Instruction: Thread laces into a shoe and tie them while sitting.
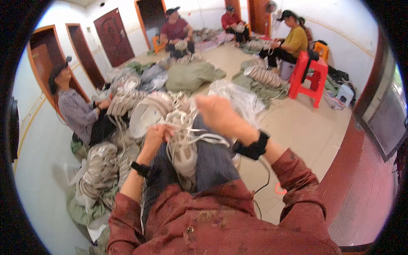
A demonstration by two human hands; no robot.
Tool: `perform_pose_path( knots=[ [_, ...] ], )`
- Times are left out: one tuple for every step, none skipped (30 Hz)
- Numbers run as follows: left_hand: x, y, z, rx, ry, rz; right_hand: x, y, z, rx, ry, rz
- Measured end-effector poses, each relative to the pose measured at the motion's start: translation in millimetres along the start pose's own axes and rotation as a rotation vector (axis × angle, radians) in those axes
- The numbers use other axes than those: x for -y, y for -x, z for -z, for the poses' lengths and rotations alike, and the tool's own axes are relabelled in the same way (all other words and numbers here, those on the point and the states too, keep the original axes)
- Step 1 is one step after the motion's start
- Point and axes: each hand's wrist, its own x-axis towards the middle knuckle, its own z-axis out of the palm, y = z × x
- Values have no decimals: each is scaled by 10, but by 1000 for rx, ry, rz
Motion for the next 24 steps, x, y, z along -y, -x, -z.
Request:
perform_pose_path(
  knots=[
    [16,24,107,-68,53,8,-230,2,-70,-30,29,-42],
    [43,36,236,-139,105,15,-424,8,-65,-51,-29,1],
    [54,42,402,-186,143,45,-672,31,-115,-49,33,-72],
    [81,72,596,-233,180,77,-877,81,-133,-72,44,-56],
    [104,115,770,-298,252,83,-1058,99,-155,-51,87,-114],
    [130,166,958,-367,324,85,-1133,141,-145,5,31,-223],
    [117,175,1118,-395,387,80,-1350,240,-151,-34,92,-200],
    [149,245,1335,-440,445,76,-1384,309,-198,-17,76,-202],
    [210,327,1573,-489,492,69,-1391,356,-224,26,84,-233],
    [256,381,1781,-531,541,57,-1389,395,-241,64,98,-268],
    [256,460,1933,-556,570,45,-1371,451,-296,47,108,-231],
    [265,546,2060,-580,601,33,-1288,478,-335,52,104,-237],
    [270,641,2205,-600,586,46,-1103,446,-370,23,-19,-182],
    [303,729,2299,-605,581,50,-913,410,-404,-7,-141,-126],
    [322,784,2343,-626,564,32,-704,385,-421,-22,-184,-55],
    [340,848,2371,-649,546,15,-489,356,-453,-36,-229,16],
    [352,879,2362,-622,560,5,-330,354,-501,33,-318,40],
    [357,886,2318,-610,561,12,-185,354,-538,97,-395,65],
    [341,873,2246,-609,588,19,-96,351,-600,135,-381,122],
    [325,855,2180,-610,615,28,-40,347,-676,173,-366,179],
    [300,859,2145,-588,647,27,-43,344,-799,210,-348,194],
    [326,887,2173,-595,648,25,-6,337,-882,214,-350,200],
    [358,906,2200,-592,651,28,29,345,-956,201,-291,208],
    [379,931,2209,-590,654,32,72,352,-1005,190,-234,215]
  ],
)
